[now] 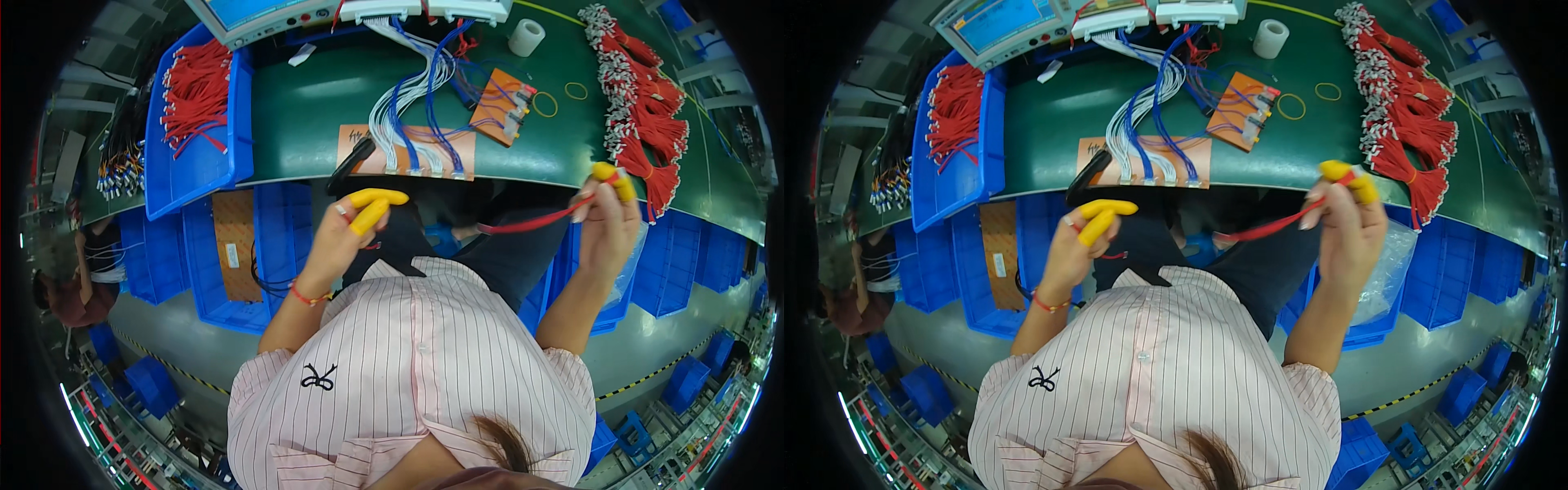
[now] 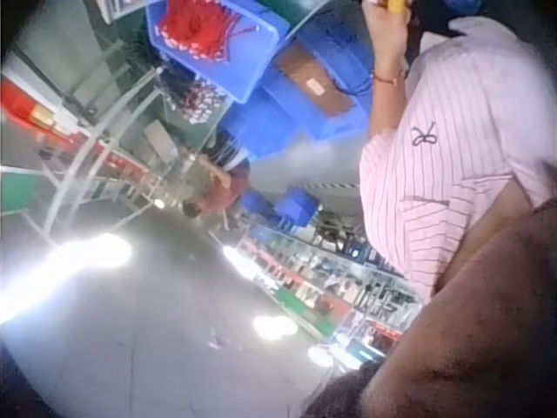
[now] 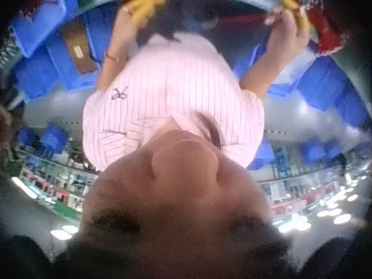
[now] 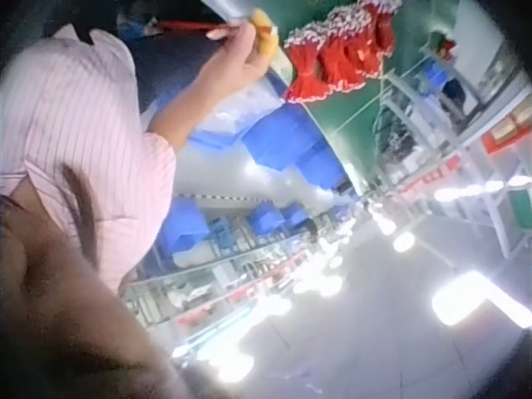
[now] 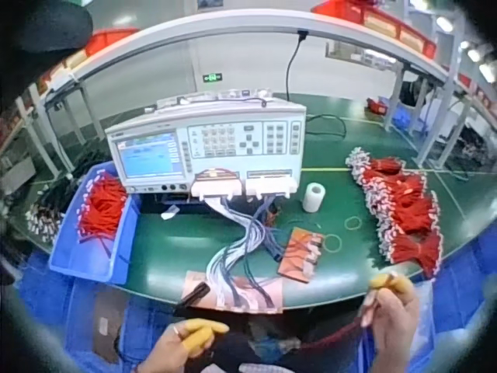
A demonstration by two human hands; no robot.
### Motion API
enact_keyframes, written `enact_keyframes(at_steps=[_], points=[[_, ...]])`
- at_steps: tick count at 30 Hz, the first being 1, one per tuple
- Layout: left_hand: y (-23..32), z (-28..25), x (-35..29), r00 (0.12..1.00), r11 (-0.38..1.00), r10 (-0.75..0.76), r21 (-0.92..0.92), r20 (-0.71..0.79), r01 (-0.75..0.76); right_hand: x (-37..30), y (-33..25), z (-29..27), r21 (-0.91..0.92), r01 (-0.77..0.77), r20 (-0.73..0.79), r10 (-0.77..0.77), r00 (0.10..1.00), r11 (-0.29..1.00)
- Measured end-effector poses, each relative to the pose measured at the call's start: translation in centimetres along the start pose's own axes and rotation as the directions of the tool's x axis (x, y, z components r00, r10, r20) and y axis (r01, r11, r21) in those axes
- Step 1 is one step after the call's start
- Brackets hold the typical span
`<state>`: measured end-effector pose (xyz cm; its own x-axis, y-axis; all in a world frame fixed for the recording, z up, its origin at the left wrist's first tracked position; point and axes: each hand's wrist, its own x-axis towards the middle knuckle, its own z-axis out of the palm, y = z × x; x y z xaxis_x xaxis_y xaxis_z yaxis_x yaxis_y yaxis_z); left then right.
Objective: The worker is assembling and bundling wire harnesses at an industrial workstation, checking connections and securing groups of wires with bands.
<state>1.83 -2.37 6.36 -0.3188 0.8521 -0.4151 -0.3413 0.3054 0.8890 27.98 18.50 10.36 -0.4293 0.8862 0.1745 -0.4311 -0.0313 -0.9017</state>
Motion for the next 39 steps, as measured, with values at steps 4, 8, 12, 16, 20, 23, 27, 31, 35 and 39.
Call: enact_keyframes(at_steps=[4, 8, 12, 16, 20, 23, 27, 31, 35, 39], points=[[5.7, -3.0, -4.1, 0.942, 0.954, 0.300, 0.057, -0.150, -0.295, 2.4, -3.8, -1.6, -0.106, 0.287, -0.118, -0.299, 0.947, 0.952], [11.5, -9.9, -9.2, 0.424, 0.522, 0.851, 0.419, -0.309, -0.743, 5.8, -7.2, -0.8, -0.165, 0.503, -0.200, -0.529, 0.825, 0.848], [17.4, -16.2, -6.7, 0.120, 0.148, 0.988, 0.816, -0.097, -0.559, 10.8, -11.7, 2.9, -0.238, 0.749, -0.126, -0.785, 0.607, 0.618], [17.7, -25.1, 2.2, 0.276, 0.156, 0.959, 0.939, -0.069, -0.306, 17.9, -16.1, 4.9, -0.274, 0.844, -0.025, -0.880, 0.474, 0.462], [16.1, -22.0, 3.6, 0.608, -0.112, 0.785, 0.992, 0.120, -0.051, 24.2, -19.8, 4.9, -0.221, 0.892, -0.034, -0.917, 0.397, 0.394], [17.4, -17.1, 0.6, 0.485, 0.017, 0.872, 0.985, 0.071, -0.173, 27.9, -23.3, 6.4, -0.215, 0.925, -0.008, -0.947, 0.320, 0.314], [18.4, -7.6, -5.4, 0.090, 0.005, 0.992, 0.689, 0.088, -0.724, 31.2, -28.7, 9.0, -0.322, 0.943, 0.069, -0.991, 0.115, 0.087], [16.3, -5.1, -12.9, -0.546, -0.595, 0.804, 0.322, 0.236, -0.737, 35.2, -30.9, 12.7, -0.354, 0.933, 0.071, -0.997, -0.042, -0.064], [19.8, 0.9, -12.5, -0.702, -0.713, 0.696, 0.021, 0.151, -0.701, 39.9, -32.0, 13.0, -0.492, 0.861, 0.128, -0.989, -0.071, -0.126], [20.1, 2.2, -11.9, -0.716, -0.712, 0.698, -0.090, 0.024, -0.697, 49.0, -30.1, 7.8, -0.824, 0.567, 0.105, -0.978, 0.181, 0.016]])
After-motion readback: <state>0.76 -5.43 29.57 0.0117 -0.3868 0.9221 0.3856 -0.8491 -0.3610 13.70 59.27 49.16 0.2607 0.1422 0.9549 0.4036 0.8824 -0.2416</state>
